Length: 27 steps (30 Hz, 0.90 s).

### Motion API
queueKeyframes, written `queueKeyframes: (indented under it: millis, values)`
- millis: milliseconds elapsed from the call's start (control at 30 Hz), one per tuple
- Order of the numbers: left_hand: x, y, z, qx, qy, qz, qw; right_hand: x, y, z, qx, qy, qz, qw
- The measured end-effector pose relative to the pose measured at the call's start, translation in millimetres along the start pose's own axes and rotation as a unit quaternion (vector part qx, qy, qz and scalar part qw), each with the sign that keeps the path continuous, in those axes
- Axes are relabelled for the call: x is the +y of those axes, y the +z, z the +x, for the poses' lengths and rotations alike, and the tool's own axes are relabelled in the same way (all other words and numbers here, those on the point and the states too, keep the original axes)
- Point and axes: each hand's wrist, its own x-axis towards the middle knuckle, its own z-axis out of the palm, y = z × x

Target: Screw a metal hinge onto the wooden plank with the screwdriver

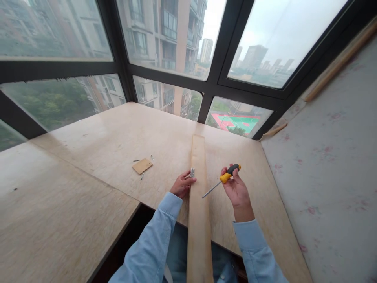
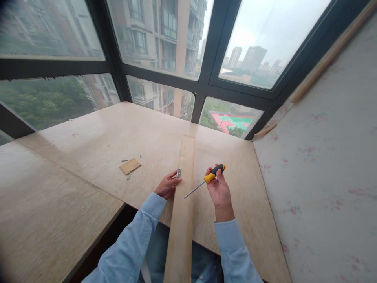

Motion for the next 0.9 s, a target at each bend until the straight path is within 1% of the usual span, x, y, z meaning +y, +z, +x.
queueKeyframes:
  millis: [100, 233, 400, 467, 600, 733, 800, 900]
  values:
    - [0, 1, -1, 0.009, 0.001, 0.004, 1.000, 1, 4, -7, -0.041, -0.040, -0.015, 0.998]
    - [0, 3, -1, 0.021, 0.004, 0.013, 1.000, -6, 24, -13, -0.085, -0.089, -0.065, 0.990]
    - [-2, 5, -2, 0.019, 0.001, 0.040, 0.999, -6, 42, -10, -0.107, -0.150, -0.117, 0.976]
    - [-3, 7, -2, 0.022, 0.000, 0.052, 0.998, -4, 46, -5, -0.118, -0.162, -0.131, 0.971]
    - [-2, 10, -1, 0.048, 0.005, 0.056, 0.997, 1, 53, 6, -0.147, -0.176, -0.158, 0.961]
    - [-3, 13, 0, 0.064, 0.017, 0.049, 0.997, 4, 66, 18, -0.169, -0.211, -0.184, 0.945]
    - [-6, 14, 0, 0.065, 0.031, 0.056, 0.996, 6, 71, 23, -0.179, -0.219, -0.194, 0.939]
    - [-11, 14, -1, 0.065, 0.069, 0.093, 0.991, 11, 77, 27, -0.186, -0.214, -0.188, 0.940]
